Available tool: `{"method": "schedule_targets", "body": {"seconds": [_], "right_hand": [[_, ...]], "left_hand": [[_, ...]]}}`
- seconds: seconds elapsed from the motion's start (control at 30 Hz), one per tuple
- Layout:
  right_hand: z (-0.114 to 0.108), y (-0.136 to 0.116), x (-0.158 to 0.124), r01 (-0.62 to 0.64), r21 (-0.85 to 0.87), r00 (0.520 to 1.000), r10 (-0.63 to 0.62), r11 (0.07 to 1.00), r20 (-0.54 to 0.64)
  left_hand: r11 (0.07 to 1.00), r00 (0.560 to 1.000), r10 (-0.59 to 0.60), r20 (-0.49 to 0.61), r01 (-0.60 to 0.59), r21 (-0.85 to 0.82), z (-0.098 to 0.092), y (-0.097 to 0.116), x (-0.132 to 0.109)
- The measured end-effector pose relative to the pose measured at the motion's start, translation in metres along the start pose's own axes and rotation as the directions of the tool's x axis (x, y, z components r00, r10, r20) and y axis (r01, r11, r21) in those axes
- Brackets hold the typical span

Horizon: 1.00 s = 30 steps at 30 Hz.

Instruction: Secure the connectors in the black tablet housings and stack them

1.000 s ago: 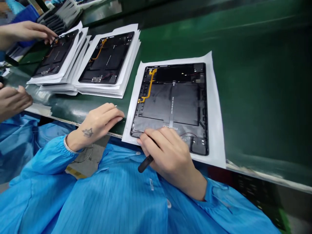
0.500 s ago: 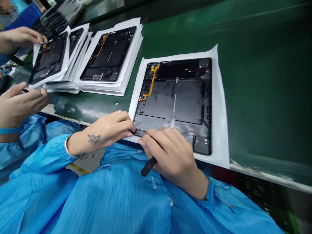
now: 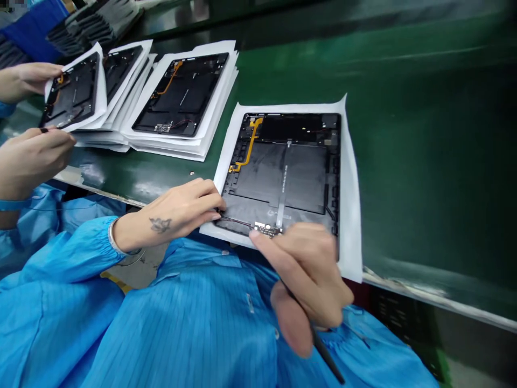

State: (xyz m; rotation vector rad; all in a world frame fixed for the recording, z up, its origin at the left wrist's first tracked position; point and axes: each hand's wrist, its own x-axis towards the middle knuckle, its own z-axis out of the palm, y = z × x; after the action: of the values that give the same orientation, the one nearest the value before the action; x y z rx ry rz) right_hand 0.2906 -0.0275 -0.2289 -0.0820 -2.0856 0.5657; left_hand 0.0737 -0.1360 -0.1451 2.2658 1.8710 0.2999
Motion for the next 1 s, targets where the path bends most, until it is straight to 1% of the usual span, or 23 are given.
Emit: {"method": "schedule_targets", "body": {"seconds": [0.03,0.07,0.1,0.13,0.17,0.23,0.33,0.43,0.6,0.8,1.0], "right_hand": [[0.001,0.001,0.002,0.075,0.014,0.996,-0.074,0.997,-0.053],[0.001,0.002,0.004,0.136,0.017,0.988,-0.134,0.991,-0.078],[0.001,0.002,0.006,0.174,0.003,0.983,-0.173,0.985,-0.067],[0.001,0.001,0.008,0.185,-0.028,0.982,-0.186,0.982,-0.020],[0.001,0.000,0.010,0.186,-0.060,0.982,-0.184,0.981,0.035],[-0.001,-0.002,0.012,0.189,-0.091,0.978,-0.179,0.978,0.106],[-0.002,-0.005,0.014,0.202,-0.101,0.972,-0.187,0.974,0.142],[-0.002,-0.006,0.014,0.183,-0.116,0.976,-0.166,0.976,0.144],[0.000,-0.006,0.013,0.163,-0.114,0.980,-0.148,0.980,0.131],[0.001,-0.007,0.012,0.135,-0.115,0.987,-0.122,0.984,0.108],[0.003,-0.006,0.009,0.105,-0.105,0.993,-0.098,0.989,0.066]], "left_hand": [[1.000,1.000,0.000,-0.018,0.000,-0.007,0.002,-0.001,0.000],[1.000,0.999,-0.002,-0.033,0.002,-0.015,0.003,-0.001,-0.001],[1.000,0.999,-0.006,-0.049,0.005,-0.022,0.004,-0.001,-0.001],[1.000,0.998,-0.011,-0.061,0.009,-0.027,0.004,-0.001,-0.001],[0.999,0.997,-0.014,-0.074,0.012,-0.031,0.005,-0.001,-0.001],[0.999,0.995,-0.011,-0.094,0.008,-0.033,0.006,-0.001,0.000],[0.999,0.992,0.016,-0.123,-0.021,-0.041,0.008,-0.003,0.000],[0.998,0.991,0.036,-0.133,-0.042,-0.048,0.011,-0.004,-0.001],[0.998,0.992,0.037,-0.117,-0.042,-0.043,0.013,-0.003,-0.001],[0.998,0.994,-0.012,-0.110,0.006,-0.060,0.014,0.004,0.004],[1.000,0.989,0.002,-0.151,0.001,0.021,0.019,0.007,0.009]]}}
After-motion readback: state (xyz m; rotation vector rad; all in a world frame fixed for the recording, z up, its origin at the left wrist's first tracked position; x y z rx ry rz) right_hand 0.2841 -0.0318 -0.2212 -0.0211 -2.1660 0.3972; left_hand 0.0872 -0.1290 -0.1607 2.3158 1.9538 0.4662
